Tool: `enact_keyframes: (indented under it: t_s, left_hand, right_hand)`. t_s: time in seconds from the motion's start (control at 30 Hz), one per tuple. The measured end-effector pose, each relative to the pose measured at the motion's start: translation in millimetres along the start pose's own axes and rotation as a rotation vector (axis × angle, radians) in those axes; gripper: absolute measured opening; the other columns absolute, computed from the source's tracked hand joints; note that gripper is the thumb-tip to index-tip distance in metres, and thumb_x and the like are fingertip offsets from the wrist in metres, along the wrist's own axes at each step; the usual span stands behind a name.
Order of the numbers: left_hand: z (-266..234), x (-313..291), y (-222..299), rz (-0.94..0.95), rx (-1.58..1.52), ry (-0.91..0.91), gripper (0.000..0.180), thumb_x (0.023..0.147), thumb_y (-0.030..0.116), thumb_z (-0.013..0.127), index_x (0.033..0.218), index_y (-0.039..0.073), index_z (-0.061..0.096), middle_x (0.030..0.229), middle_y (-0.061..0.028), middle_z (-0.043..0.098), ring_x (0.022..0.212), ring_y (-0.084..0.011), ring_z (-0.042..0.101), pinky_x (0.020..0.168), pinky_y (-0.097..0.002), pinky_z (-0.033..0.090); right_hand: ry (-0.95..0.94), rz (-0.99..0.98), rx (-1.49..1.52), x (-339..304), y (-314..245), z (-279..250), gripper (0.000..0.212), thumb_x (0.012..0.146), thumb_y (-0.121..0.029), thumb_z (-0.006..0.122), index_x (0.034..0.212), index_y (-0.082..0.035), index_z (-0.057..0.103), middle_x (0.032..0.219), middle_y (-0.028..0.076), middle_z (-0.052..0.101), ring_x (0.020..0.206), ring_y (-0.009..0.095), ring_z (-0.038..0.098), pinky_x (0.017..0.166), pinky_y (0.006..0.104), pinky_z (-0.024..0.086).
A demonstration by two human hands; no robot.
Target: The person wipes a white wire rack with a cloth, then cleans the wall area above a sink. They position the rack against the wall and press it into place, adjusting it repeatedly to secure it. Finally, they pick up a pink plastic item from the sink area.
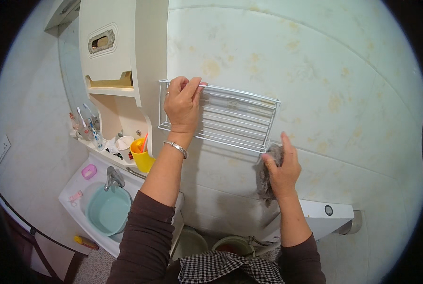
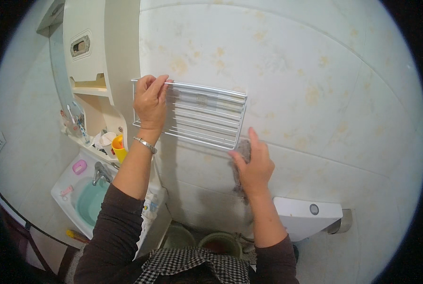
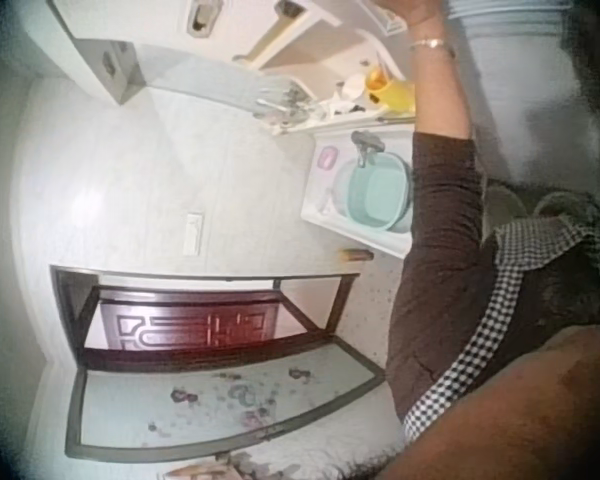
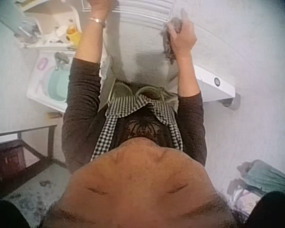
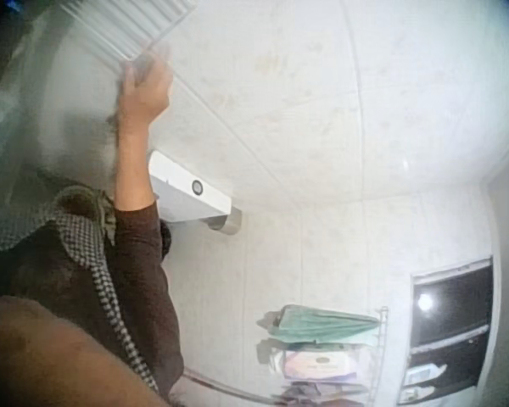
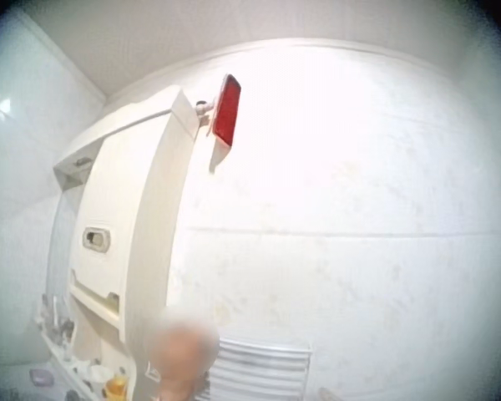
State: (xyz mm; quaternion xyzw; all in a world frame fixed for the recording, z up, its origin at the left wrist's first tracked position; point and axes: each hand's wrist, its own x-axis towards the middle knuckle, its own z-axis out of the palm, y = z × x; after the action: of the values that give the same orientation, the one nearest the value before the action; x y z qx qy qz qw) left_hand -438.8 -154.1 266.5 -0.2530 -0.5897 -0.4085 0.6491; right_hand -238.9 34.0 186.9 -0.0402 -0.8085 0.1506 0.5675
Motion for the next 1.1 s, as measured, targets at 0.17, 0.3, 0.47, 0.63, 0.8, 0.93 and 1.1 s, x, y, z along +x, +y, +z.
enact_keyframes:
  t_s: [0.17, 0.3, 0.47, 0.63, 0.8, 0.93, 1.1]
  left_hand:
    - [-9.0, -2.4, -6.5, 0.006, 0.073, -0.063, 0.013, 0.079, 0.022, 0.078, 0.09, 0.019, 0.072, 0.088, 0.0009, 0.057, 0.074, -0.0187, 0.059, 0.061, -0.0327, 0.047]
    - [-7.6, -5.0, -0.5, 0.003, 0.088, -0.079, 0.01, 0.08, 0.024, 0.077, 0.087, 0.019, 0.071, 0.087, 0.002, 0.057, 0.073, -0.0184, 0.059, 0.06, -0.0322, 0.047]
    - [-6.1, -5.3, -1.0, -0.009, 0.106, -0.073, 0.01, 0.08, 0.024, 0.077, 0.087, 0.02, 0.071, 0.087, 0.0018, 0.058, 0.073, -0.0184, 0.06, 0.06, -0.0313, 0.047]
    - [-3.7, -11.3, -4.4, 0.004, 0.096, -0.032, 0.013, 0.083, 0.023, 0.076, 0.094, 0.016, 0.075, 0.088, -0.0016, 0.061, 0.075, -0.0189, 0.061, 0.063, -0.0309, 0.049]
    - [2.4, -20.2, -4.4, -0.032, 0.004, 0.003, 0.015, 0.084, 0.021, 0.077, 0.096, 0.012, 0.075, 0.091, -0.004, 0.06, 0.08, -0.0185, 0.06, 0.066, -0.0301, 0.05]
    - [4.9, -26.0, -7.7, -0.027, 0.003, 0.031, 0.016, 0.084, 0.018, 0.078, 0.097, 0.011, 0.075, 0.093, -0.0049, 0.06, 0.081, -0.0187, 0.059, 0.067, -0.0295, 0.05]
    - [7.3, -34.7, -10.6, -0.021, -0.054, 0.058, 0.016, 0.083, 0.016, 0.079, 0.097, 0.01, 0.075, 0.093, -0.0049, 0.059, 0.081, -0.0184, 0.059, 0.066, -0.0282, 0.05]
  right_hand:
    - [0.136, -0.055, -0.086, 34.4, -22.6, -8.0, 0.057, 0.08, -0.03, 0.08, 0.132, -0.022, 0.06, 0.095, 0.009, 0.059, 0.076, 0.023, 0.062, 0.063, 0.035, 0.051]
    - [0.136, -0.205, -0.206, 71.2, -41.1, -9.0, 0.042, 0.084, -0.026, 0.076, 0.123, -0.022, 0.066, 0.096, 0.008, 0.061, 0.067, 0.02, 0.061, 0.056, 0.0341, 0.05]
    - [0.135, -0.352, -0.225, 95.8, -32.9, 8.3, 0.018, 0.087, -0.022, 0.072, 0.103, -0.018, 0.069, 0.096, 0.001, 0.063, 0.061, 0.018, 0.06, 0.051, 0.0324, 0.048]
    - [0.175, -0.361, -0.22, 97.3, -30.7, 15.3, 0.012, 0.085, -0.023, 0.073, 0.093, -0.016, 0.066, 0.093, 0.0, 0.063, 0.062, 0.019, 0.061, 0.051, 0.0323, 0.047]
    - [0.3, -0.414, -0.221, 94.0, -25.1, 23.7, 0.013, 0.082, -0.021, 0.075, 0.09, -0.015, 0.066, 0.091, 0.0, 0.064, 0.061, 0.018, 0.059, 0.051, 0.0305, 0.046]
    - [0.346, -0.43, -0.226, 90.3, -24.9, 29.4, 0.014, 0.079, -0.019, 0.077, 0.088, -0.014, 0.066, 0.09, 0.001, 0.065, 0.061, 0.017, 0.059, 0.051, 0.0291, 0.046]
    - [0.342, -0.409, -0.185, 82.0, -23.0, 32.6, 0.014, 0.078, -0.017, 0.077, 0.088, -0.013, 0.067, 0.087, 0.001, 0.065, 0.063, 0.017, 0.06, 0.051, 0.0297, 0.047]
